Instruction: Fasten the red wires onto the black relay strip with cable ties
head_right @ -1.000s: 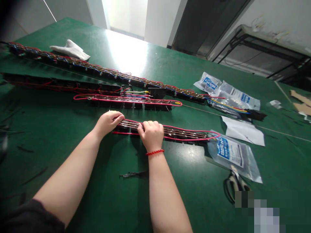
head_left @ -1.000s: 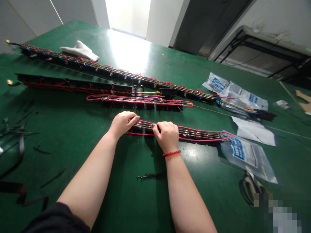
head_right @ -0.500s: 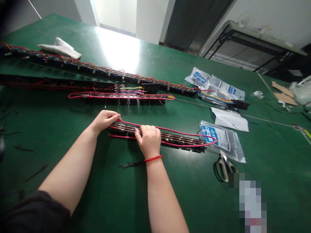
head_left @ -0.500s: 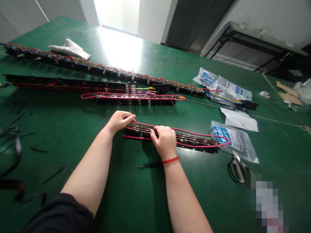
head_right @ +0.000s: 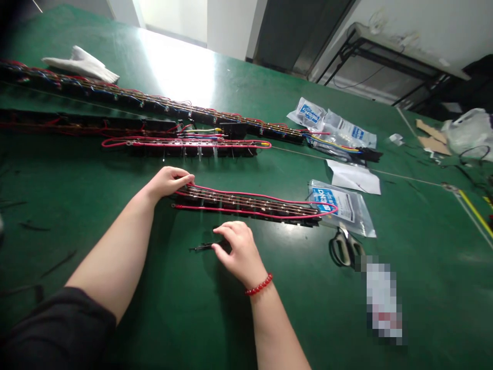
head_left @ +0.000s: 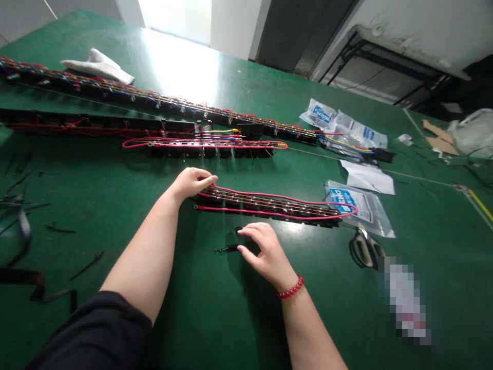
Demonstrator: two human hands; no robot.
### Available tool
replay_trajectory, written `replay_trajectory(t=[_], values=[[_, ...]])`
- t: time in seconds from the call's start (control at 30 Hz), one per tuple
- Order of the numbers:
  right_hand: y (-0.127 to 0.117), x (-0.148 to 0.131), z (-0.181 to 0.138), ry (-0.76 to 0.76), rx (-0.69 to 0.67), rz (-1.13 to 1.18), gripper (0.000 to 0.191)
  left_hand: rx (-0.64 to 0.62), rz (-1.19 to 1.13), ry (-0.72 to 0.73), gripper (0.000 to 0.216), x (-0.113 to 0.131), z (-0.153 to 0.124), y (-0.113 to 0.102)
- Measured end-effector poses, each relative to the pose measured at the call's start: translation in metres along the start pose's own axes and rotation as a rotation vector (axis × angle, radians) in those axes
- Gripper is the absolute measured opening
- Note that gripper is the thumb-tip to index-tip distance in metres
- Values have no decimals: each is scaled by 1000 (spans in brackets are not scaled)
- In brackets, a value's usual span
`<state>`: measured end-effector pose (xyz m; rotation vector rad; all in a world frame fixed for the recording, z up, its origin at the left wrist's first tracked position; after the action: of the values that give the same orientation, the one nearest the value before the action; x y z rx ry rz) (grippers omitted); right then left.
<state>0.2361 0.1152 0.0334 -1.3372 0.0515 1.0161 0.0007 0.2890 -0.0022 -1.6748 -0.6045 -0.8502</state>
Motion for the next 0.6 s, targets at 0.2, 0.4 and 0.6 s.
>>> replay_trajectory(t=[0.2, 0.4, 0.6], values=[[21, -7, -15, 22, 14, -55, 14, -8, 4, -10, 53, 1, -1, -1], [21, -3, -12, 21, 68, -27, 4, 44, -4, 22, 47, 1, -1, 0], [22, -1, -9, 33, 100, -17, 9, 81, -92, 41, 43, 1, -4, -2]])
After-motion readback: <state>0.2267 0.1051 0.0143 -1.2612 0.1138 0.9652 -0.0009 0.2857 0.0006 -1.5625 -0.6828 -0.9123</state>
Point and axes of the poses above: each hand's wrist, its own z-axis towards the middle knuckle, its own y-axis out of the palm, x = y × z, the point moved 4 cm from there along z, towards the middle knuckle, and after that the axes turned 14 degrees about -y, right-handed, at the moved point
